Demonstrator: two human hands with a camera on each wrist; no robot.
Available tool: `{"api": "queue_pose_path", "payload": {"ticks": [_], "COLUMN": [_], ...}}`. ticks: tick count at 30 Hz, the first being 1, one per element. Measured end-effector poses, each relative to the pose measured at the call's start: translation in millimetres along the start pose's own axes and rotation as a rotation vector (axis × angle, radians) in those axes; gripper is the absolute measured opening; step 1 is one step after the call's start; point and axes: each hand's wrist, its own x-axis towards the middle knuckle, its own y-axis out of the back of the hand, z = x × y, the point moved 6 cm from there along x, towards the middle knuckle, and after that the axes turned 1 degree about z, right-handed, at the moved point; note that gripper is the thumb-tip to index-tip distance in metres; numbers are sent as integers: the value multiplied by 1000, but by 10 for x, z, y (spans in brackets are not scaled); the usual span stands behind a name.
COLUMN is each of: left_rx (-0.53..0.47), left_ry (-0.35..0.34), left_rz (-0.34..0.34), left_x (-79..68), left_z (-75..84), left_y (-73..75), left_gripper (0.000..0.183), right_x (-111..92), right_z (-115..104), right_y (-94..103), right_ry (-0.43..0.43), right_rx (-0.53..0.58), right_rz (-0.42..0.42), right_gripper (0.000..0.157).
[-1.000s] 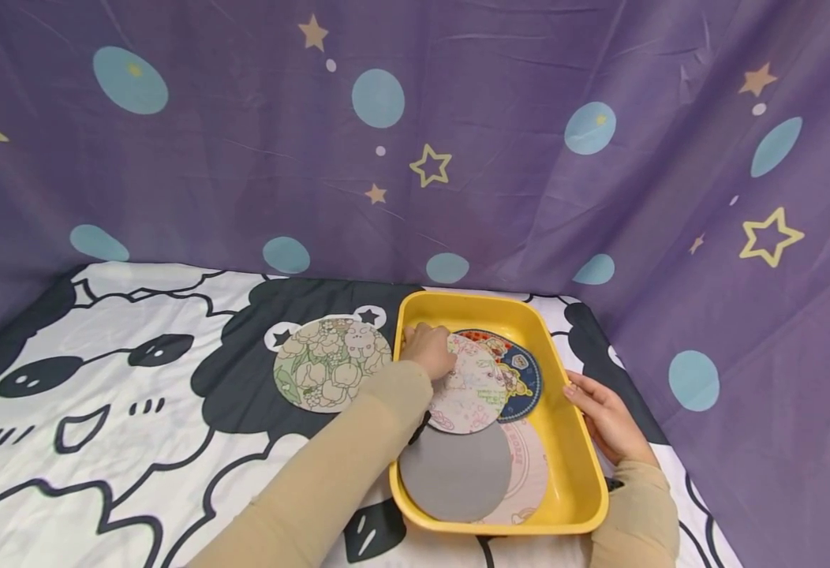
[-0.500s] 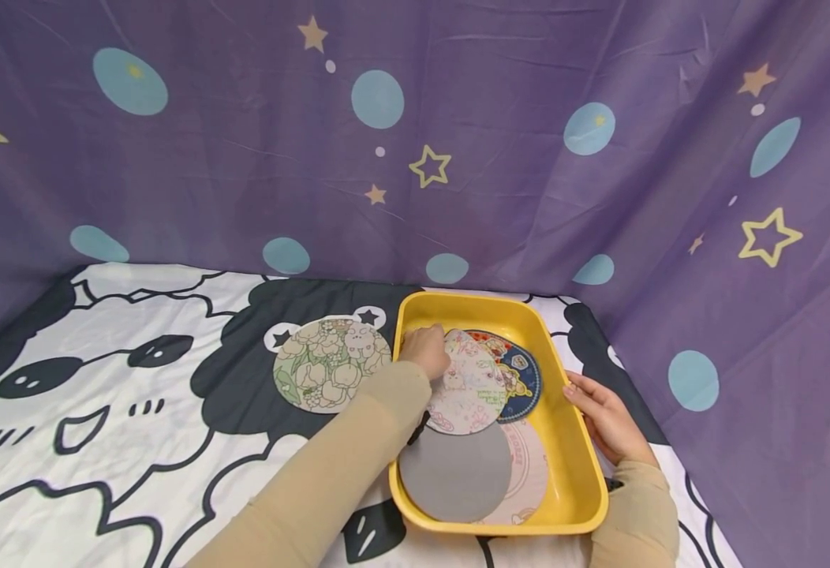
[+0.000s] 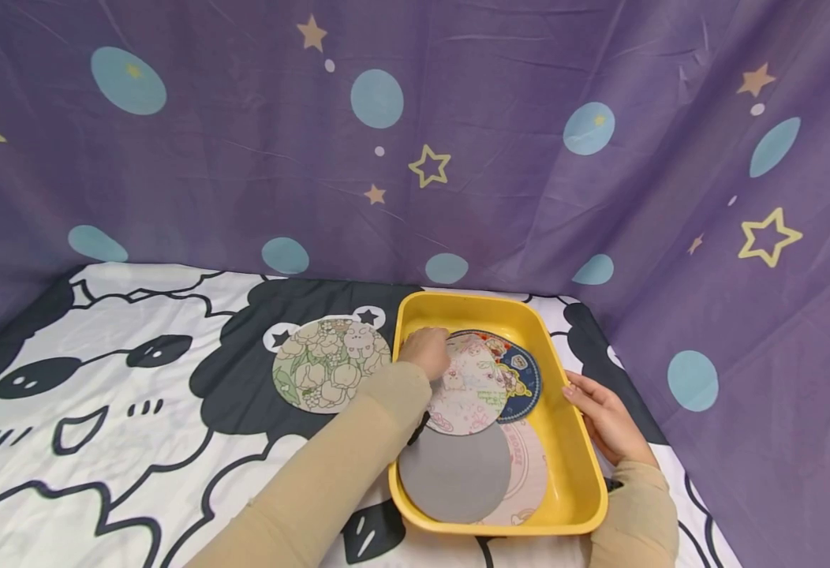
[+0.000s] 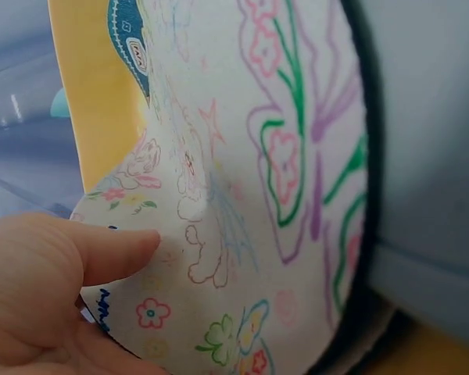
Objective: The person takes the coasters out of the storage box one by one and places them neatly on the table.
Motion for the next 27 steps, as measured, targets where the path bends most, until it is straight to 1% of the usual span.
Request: {"api": "queue_pose_path", "payload": {"ticks": [3,6,12,14,16,20,23,27], "left_rx": [-25,-26,38,58,80,129,146,162], "left_ry": [12,16,3,-17,-56,-130,-143,-146], "left_rz": [1,-3,-13,-18,-18,13,21,1], "left_x": [-6,-21,-71,-96,-132,-197,-216,-220], "left_z": [2,15,75,105,151,242,278,298], "left_y": [8,17,39,51,75,129,149,149], "left_gripper": [32,33,28,28,26,24,23,22], "right_x": [3,12,21,23,24,23,21,17], "right_z": [-1,9,2,-2,0,5,4,5], "right_y": [2,-1,-31,-36,-33,-22,-14,-5], "right_ry": [-4,-6,20,22,19,12,10,6], "right_rx": [7,14,39,42,44,39,33,25], "right_rz": [0,2,-20,-24,-26,-17,-6,-1], "right_gripper": [33,32,34,35,35,35,34,34]}}
